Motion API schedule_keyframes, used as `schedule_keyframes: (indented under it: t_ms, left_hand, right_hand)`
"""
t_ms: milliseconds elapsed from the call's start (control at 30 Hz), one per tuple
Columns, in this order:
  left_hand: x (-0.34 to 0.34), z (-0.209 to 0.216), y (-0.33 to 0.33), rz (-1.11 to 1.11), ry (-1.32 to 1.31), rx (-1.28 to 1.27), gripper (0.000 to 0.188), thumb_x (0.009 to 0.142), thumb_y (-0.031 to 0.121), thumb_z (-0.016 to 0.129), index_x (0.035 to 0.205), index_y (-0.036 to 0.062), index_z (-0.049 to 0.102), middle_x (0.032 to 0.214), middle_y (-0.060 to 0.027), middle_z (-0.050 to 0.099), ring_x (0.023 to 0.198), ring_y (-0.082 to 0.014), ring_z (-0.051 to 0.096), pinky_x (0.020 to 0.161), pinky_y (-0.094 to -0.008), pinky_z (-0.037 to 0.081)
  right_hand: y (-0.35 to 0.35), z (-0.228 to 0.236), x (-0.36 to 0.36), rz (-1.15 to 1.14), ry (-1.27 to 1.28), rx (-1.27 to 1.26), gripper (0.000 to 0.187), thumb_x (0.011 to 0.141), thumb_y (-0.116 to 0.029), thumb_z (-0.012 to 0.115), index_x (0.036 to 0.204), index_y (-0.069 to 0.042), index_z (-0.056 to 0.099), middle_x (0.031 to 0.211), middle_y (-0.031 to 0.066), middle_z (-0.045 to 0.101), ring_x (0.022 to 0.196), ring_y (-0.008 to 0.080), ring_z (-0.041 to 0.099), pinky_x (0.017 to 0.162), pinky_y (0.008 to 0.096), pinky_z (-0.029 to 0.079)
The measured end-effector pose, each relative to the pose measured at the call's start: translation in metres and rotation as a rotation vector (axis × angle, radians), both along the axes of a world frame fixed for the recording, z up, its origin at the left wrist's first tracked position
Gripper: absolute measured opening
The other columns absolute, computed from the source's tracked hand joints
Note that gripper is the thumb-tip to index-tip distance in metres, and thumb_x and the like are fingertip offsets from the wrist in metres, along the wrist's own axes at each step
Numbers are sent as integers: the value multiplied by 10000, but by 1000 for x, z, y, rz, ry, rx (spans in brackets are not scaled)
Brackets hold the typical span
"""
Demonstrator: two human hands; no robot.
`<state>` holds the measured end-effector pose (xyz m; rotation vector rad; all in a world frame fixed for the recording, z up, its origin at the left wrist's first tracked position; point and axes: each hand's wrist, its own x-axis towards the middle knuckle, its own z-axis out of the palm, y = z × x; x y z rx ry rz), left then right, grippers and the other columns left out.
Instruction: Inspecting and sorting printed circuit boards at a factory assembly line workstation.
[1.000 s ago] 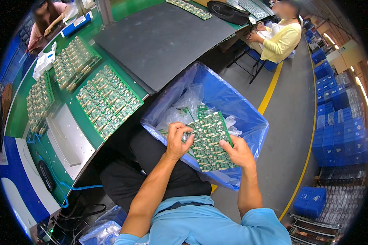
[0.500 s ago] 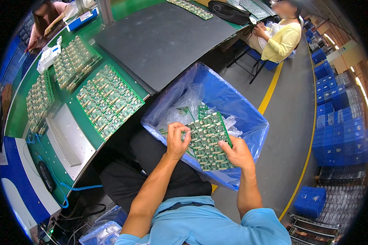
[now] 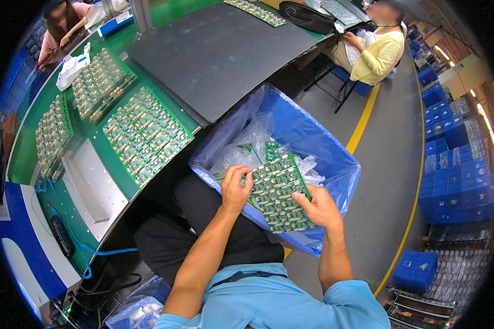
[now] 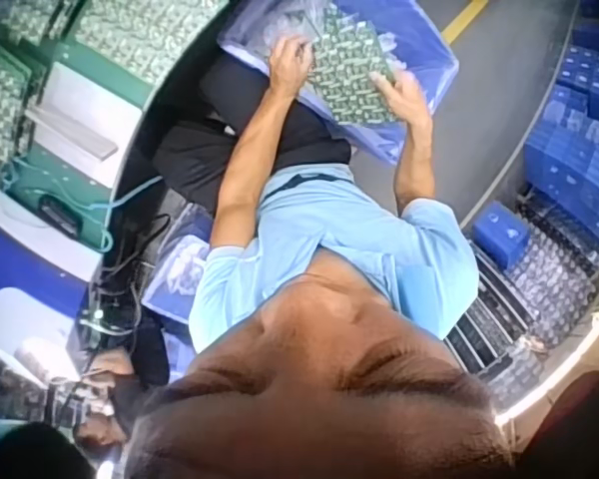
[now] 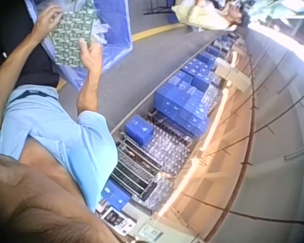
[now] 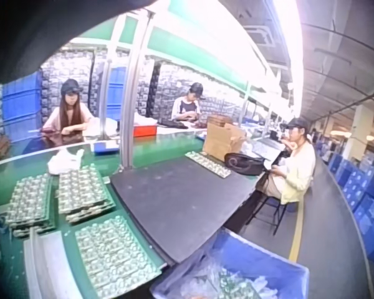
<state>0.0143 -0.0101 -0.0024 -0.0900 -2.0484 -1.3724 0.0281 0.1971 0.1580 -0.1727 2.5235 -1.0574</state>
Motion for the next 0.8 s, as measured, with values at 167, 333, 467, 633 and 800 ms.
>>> schedule_keyframes:
  t_ms: [167,333,467,633,800]
  left_hand:
    - [1,-7,0,-4,-46,28,239,773,-1,695,994,34,609,924,-103,627,864,-296,614,770,-396,465]
    - [-1,8,-3,-48,-22,9,196,767,11,703,946,50,633,912,-95,629,897,-290,609,798,-387,457]
    - [-1,4,-3,-16,22,-76,175,741,11,717,893,66,650,897,-86,631,878,-276,615,782,-374,456]
    - [0,5,1,32,41,-83,188,737,1,708,900,70,646,873,-79,636,826,-267,624,751,-377,457]
    - [3,-7,-3,30,-25,-84,174,768,16,689,925,66,636,877,-85,640,819,-271,622,759,-384,455]
  right_hand:
    - [-3,-1,1,-2,-9,71,271,949,-210,610,1090,14,666,874,106,719,800,131,641,737,325,511]
    - [-3,4,2,15,6,49,275,945,-217,614,1085,14,667,859,115,714,786,145,651,726,330,513]
    - [0,-3,1,35,-5,39,269,945,-209,614,1086,14,667,859,112,715,786,146,651,725,331,513]
    - [-1,-9,3,18,0,5,270,947,-212,615,1073,21,667,842,110,707,774,144,639,717,335,511]
    - [-6,-12,5,9,41,-1,267,945,-232,615,1021,20,661,759,146,677,674,168,622,649,361,497]
